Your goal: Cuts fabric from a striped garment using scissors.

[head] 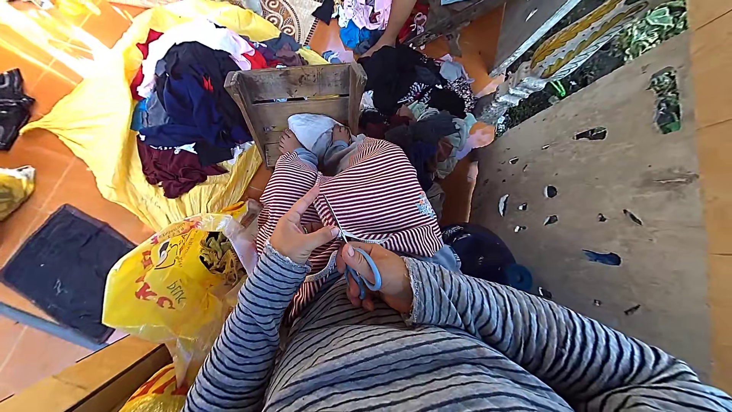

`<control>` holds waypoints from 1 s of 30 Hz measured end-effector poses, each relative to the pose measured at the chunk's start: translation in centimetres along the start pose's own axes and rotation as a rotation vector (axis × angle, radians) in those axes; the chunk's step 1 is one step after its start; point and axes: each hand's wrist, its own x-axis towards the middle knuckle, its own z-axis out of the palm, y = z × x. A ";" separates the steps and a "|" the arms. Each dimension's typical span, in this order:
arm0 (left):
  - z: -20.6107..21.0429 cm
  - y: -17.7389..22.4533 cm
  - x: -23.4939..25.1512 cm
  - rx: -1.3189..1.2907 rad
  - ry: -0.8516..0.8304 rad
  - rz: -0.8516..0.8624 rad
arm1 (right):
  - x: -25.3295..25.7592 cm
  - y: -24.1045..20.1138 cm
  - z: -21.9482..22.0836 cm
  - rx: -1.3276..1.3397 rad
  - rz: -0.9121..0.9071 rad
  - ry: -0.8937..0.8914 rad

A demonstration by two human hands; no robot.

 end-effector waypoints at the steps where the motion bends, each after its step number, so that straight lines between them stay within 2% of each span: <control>1: 0.1 -0.1 0.0 -0.001 0.005 0.000 | 0.0 0.1 0.0 0.004 -0.011 0.009; 5: 0.3 -0.2 0.1 -0.009 -0.015 -0.014 | -0.3 0.1 -0.1 -0.003 0.018 0.030; 11: 0.1 0.8 2.7 -0.094 0.106 -0.222 | -0.9 -0.1 0.0 0.003 0.059 0.017; 15: -0.4 1.1 4.2 -0.145 0.074 -0.264 | -1.3 -0.1 -0.5 0.038 0.075 -0.039; 18: -1.1 1.0 4.2 -0.176 0.033 -0.238 | -1.2 0.3 -1.5 0.092 0.075 -0.124; 22: -2.1 0.3 3.7 -0.096 -0.167 -0.204 | -1.0 0.4 -1.8 0.123 0.086 -0.182; 24: -1.7 0.3 3.1 -0.047 -0.148 -0.191 | -0.8 0.3 -1.5 0.112 0.085 -0.176; 27: -1.3 -0.2 2.4 0.002 -0.069 -0.074 | -0.6 -0.2 -0.9 0.069 0.072 -0.144; 30: -1.0 -0.6 1.7 0.030 -0.057 0.060 | -0.2 -0.6 -0.5 0.056 0.063 -0.113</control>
